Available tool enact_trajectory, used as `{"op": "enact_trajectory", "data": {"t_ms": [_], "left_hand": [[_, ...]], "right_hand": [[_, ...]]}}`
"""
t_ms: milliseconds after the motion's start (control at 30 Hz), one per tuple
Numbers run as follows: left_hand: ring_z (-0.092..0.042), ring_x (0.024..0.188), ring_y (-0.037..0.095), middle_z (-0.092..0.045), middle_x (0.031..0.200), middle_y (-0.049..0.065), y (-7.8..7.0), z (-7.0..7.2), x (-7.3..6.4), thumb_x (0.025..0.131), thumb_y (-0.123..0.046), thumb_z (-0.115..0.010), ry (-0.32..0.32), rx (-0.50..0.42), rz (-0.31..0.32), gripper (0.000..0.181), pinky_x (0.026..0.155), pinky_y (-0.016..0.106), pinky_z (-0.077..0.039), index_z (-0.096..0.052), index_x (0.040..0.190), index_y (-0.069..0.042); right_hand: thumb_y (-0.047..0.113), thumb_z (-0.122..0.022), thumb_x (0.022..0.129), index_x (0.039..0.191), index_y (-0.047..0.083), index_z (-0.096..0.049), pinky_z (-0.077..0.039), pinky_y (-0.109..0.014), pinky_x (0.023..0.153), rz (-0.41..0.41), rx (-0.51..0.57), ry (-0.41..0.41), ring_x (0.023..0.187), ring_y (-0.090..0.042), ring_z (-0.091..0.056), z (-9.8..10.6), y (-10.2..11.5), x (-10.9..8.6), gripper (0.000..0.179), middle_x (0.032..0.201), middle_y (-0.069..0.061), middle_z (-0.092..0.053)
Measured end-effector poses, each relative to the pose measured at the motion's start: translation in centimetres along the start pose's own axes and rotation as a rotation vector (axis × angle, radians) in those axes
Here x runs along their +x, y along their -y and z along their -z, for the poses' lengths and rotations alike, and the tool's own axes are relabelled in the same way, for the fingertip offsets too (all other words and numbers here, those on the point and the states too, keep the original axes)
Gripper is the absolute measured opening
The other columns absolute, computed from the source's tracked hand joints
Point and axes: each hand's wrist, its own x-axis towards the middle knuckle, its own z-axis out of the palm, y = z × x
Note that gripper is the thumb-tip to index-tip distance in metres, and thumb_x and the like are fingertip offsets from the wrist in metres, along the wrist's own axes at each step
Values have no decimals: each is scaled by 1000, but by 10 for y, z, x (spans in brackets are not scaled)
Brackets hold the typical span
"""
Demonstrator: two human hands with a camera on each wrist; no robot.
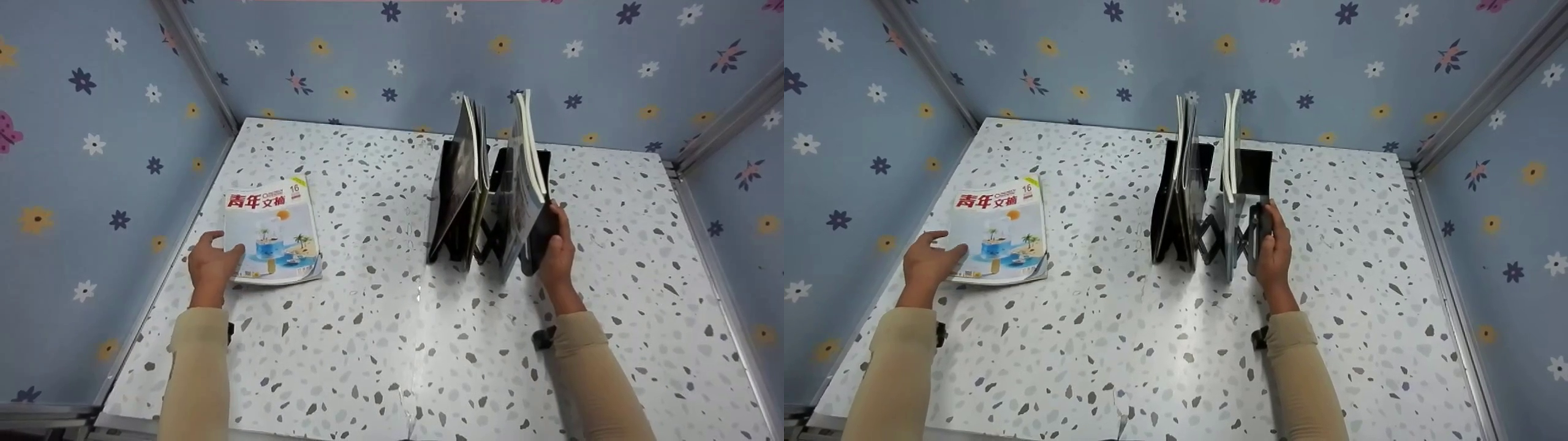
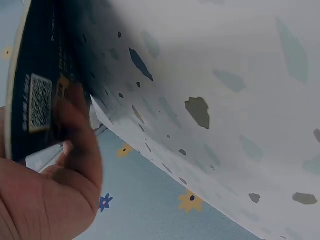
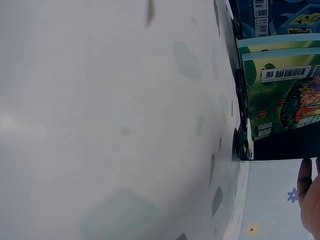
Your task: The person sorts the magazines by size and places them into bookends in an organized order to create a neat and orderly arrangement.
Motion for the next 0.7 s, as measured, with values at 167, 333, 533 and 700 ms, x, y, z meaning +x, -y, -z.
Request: {"op": "enact_trajectory", "data": {"t_ms": [167,333,533,700], "left_hand": [[-55,97,29,-52,117,15,3,1,-3,82,-45,-47,-27,-41,17,59,76,38,-46,-37,132,-16],[-48,109,31,-45,127,16,2,0,-5,83,-44,-46,17,-97,-3,62,86,43,-41,-30,136,-18],[-53,94,29,-53,113,14,1,-5,-3,82,-42,-48,-32,-56,-32,59,73,39,-43,-33,134,-19],[-56,88,25,-58,104,13,-4,-9,-1,83,-44,-45,-107,-64,-34,55,69,34,-43,-39,130,-16]], "right_hand": [[50,-36,88,126,-11,-35,-18,-30,107,8,-4,-1,128,-26,-30,-1,-1,0,71,132,-26,-36],[48,-36,88,125,-12,-35,-16,-31,108,19,10,-2,128,-28,-29,-1,-1,0,71,131,-28,-35],[47,-36,89,125,-12,-35,-16,-31,108,18,17,-7,129,-28,-29,-2,0,1,69,131,-28,-36],[51,-38,87,125,-12,-33,-19,-28,106,-3,40,1,128,-24,-30,-2,6,0,74,132,-30,-33]]}}
